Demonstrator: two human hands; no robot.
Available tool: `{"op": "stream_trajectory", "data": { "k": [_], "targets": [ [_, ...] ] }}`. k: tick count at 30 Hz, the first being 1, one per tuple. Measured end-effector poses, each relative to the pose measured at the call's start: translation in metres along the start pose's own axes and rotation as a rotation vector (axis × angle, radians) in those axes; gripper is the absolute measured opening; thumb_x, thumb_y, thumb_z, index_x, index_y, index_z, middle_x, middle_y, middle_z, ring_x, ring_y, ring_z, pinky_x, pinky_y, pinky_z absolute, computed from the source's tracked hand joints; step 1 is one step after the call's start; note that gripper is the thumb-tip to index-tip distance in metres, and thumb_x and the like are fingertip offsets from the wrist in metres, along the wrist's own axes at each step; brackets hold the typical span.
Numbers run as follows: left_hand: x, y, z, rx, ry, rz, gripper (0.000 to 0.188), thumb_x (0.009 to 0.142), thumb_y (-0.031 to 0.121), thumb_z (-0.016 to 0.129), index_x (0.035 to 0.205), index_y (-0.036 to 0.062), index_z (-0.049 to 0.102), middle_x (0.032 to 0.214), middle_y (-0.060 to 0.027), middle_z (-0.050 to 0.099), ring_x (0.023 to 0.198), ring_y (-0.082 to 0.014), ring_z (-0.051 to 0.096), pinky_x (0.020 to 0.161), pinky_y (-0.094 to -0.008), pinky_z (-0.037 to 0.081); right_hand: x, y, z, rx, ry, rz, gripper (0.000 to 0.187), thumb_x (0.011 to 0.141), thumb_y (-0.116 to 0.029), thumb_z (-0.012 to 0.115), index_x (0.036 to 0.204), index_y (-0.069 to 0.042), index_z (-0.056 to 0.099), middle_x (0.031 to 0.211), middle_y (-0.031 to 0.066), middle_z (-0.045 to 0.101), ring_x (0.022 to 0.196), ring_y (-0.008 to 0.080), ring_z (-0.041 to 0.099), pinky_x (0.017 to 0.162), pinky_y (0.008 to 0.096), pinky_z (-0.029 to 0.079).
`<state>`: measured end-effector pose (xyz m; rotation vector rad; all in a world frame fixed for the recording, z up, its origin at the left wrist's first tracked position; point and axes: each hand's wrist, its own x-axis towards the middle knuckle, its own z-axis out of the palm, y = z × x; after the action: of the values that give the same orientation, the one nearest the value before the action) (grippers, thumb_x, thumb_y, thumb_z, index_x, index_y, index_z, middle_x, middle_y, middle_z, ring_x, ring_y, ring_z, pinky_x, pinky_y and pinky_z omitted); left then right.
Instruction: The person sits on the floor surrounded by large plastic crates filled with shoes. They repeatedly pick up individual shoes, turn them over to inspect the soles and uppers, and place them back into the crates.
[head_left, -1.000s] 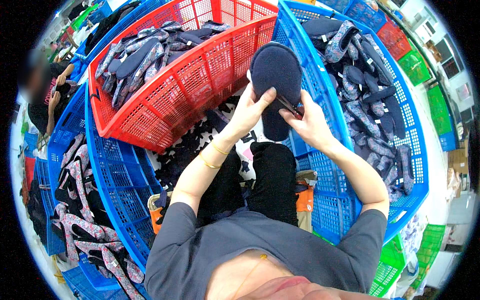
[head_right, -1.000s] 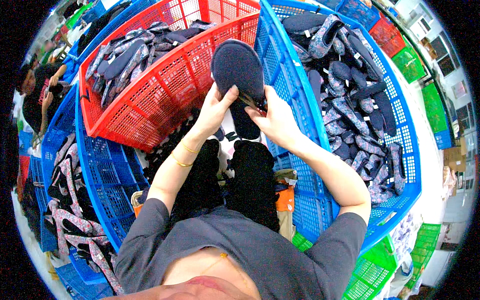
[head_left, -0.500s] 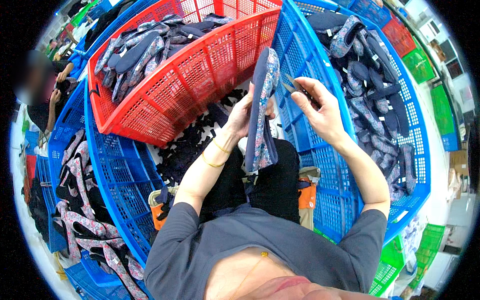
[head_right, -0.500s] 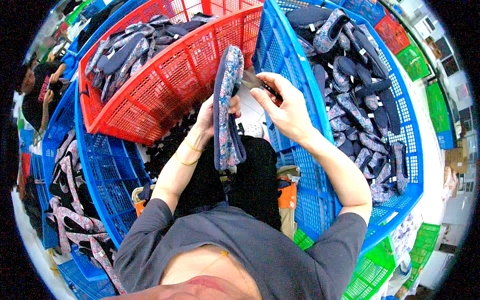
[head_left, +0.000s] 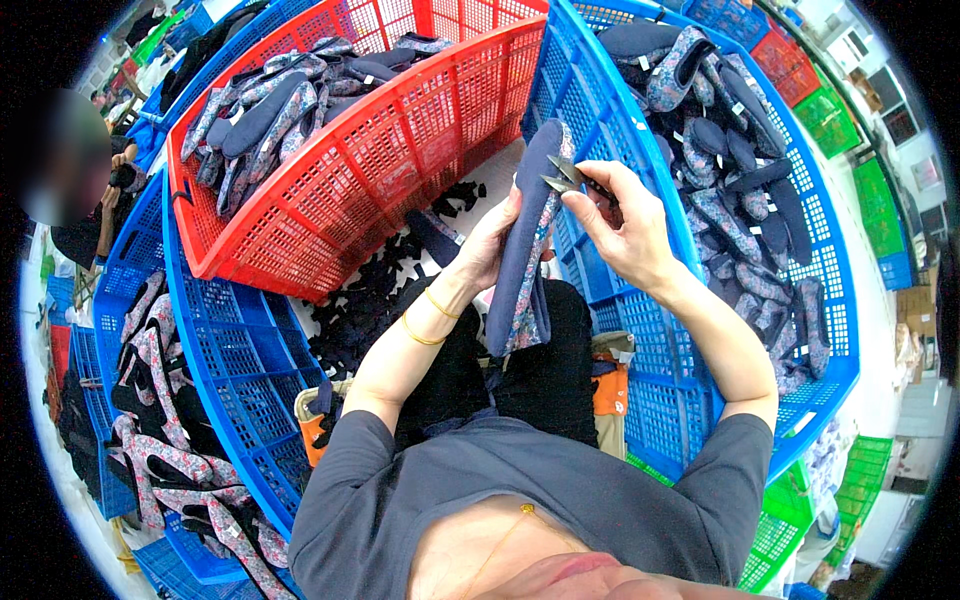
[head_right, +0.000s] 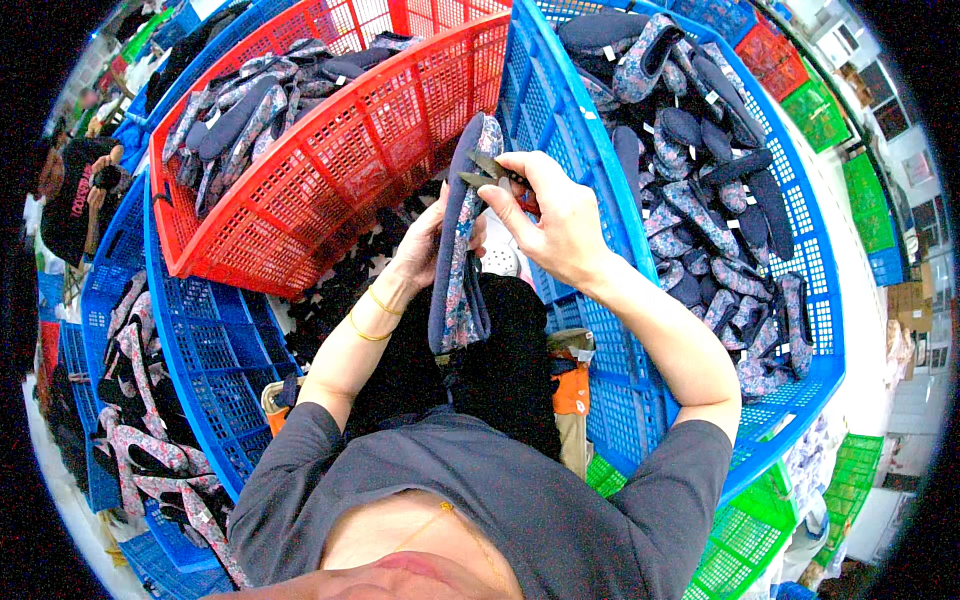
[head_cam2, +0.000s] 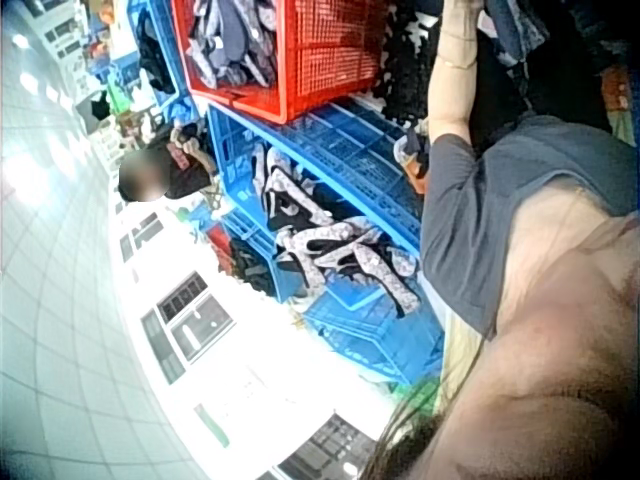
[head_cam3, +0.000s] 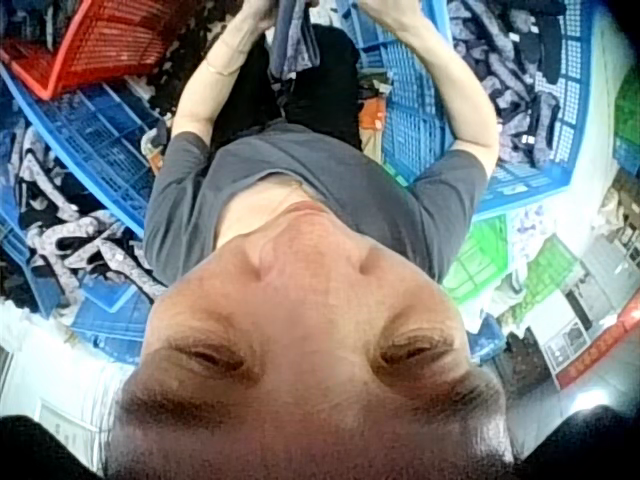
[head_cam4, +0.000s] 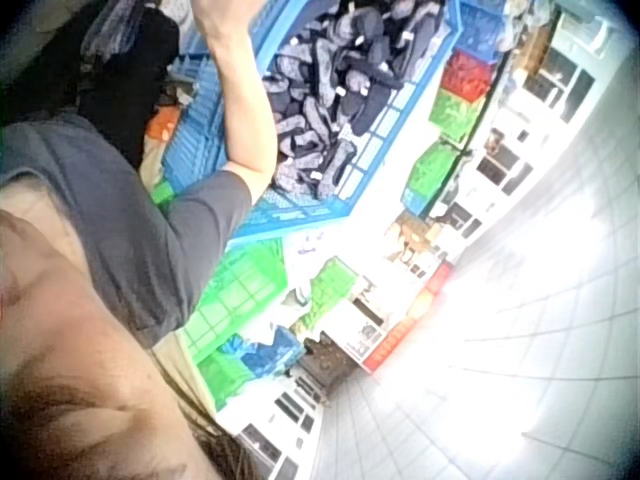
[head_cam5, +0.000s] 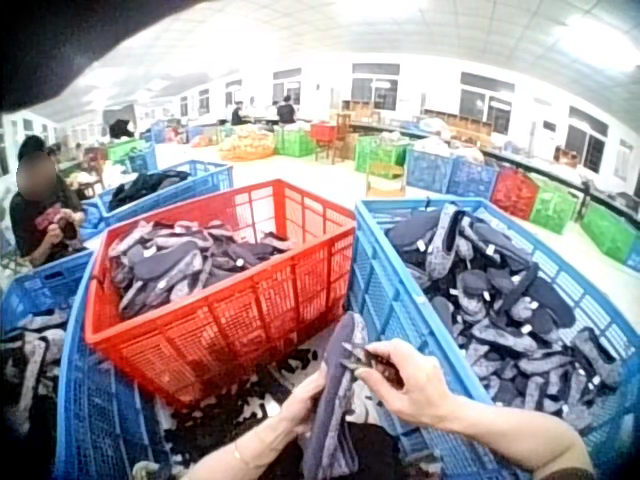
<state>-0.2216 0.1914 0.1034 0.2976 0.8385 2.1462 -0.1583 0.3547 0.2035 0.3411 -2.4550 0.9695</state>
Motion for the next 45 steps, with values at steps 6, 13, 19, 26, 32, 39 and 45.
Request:
{"op": "stream_trajectory", "data": {
  "k": [6, 13, 19, 26, 32, 39, 45],
  "targets": [
    [-0.001, -0.001, -0.001, 0.003, 0.011, -0.017, 0.048, 0.095, 0.056, 0.044, 0.098, 0.0103, 0.057, 0.073, -0.0022, 0.052, 0.068, -0.0153, 0.052, 0.067, -0.0329, 0.049, -0.001, 0.003, 0.003, 0.005, 0.021, -0.029, 0.034, 0.084, -0.023, 0.072, 0.106, -0.001, 0.059, 0.090, 0.0114, 0.064, 0.067, 0.0178, 0.065, 0.058, 0.0290, 0.052],
    [0.003, -0.002, -0.009, 0.031, 0.017, 0.027, 0.049, 0.094, 0.057, 0.043, 0.097, 0.0100, 0.056, 0.073, -0.0029, 0.052, 0.066, -0.0150, 0.051, 0.066, -0.0333, 0.049, 0.008, 0.004, -0.009, 0.233, 0.031, 0.152, 0.019, 0.091, -0.017, 0.066, 0.095, 0.001, 0.062, 0.076, 0.0004, 0.059, 0.067, 0.0045, 0.051, 0.060, 0.0208, 0.043],
    [0.001, 0.007, -0.006, 0.223, 0.062, 0.209, 0.048, 0.096, 0.042, 0.053, 0.125, 0.0033, 0.051, 0.104, -0.0069, 0.063, 0.092, -0.0146, 0.062, 0.084, -0.0296, 0.051, 0.014, 0.030, -0.001, 0.505, 0.188, 0.304, 0.027, 0.088, -0.024, 0.070, 0.098, -0.002, 0.061, 0.075, -0.0044, 0.052, 0.064, 0.0022, 0.040, 0.056, 0.0186, 0.034],
    [0.002, 0.003, -0.012, 0.447, 0.115, 0.399, 0.042, 0.098, 0.031, 0.053, 0.125, -0.0006, 0.050, 0.111, -0.0057, 0.062, 0.093, -0.0109, 0.059, 0.081, -0.0247, 0.050, 0.033, 0.039, -0.038, 0.088, 0.276, 0.244, 0.030, 0.090, -0.022, 0.064, 0.072, 0.000, 0.056, 0.060, -0.0003, 0.051, 0.058, 0.0070, 0.043, 0.053, 0.0262, 0.036],
    [0.015, 0.050, -0.029, 0.881, 0.302, 0.360, 0.034, 0.097, 0.029, 0.054, 0.115, 0.0004, 0.058, 0.108, -0.0046, 0.061, 0.097, -0.0116, 0.054, 0.087, -0.0286, 0.044, 0.003, 0.048, -0.062, 0.086, -0.472, 0.216, 0.033, 0.081, -0.020, 0.073, 0.107, -0.004, 0.062, 0.076, 0.0035, 0.063, 0.071, 0.0084, 0.058, 0.065, 0.0257, 0.047],
    [0.063, 0.253, -0.127, 0.074, 0.536, 0.957, 0.038, 0.099, 0.029, 0.049, 0.119, -0.0032, 0.053, 0.115, -0.0133, 0.061, 0.110, -0.0244, 0.055, 0.101, -0.0408, 0.043, -0.012, 0.239, -0.190, -0.057, 0.166, 0.810, 0.032, 0.096, -0.031, 0.050, 0.099, -0.004, 0.066, 0.071, 0.0008, 0.061, 0.062, 0.0083, 0.058, 0.058, 0.0257, 0.045],
    [0.061, 0.081, -0.005, 0.499, 0.230, 0.460, 0.032, 0.094, 0.012, 0.056, 0.123, -0.0029, 0.053, 0.126, -0.0147, 0.056, 0.112, -0.0240, 0.057, 0.101, -0.0387, 0.046, -0.110, 0.370, -0.172, -1.086, -0.310, 0.904, 0.045, 0.085, -0.031, 0.061, 0.125, -0.010, 0.055, 0.123, 0.0144, 0.059, 0.107, 0.0345, 0.060, 0.086, 0.0440, 0.050]
  ]
}}
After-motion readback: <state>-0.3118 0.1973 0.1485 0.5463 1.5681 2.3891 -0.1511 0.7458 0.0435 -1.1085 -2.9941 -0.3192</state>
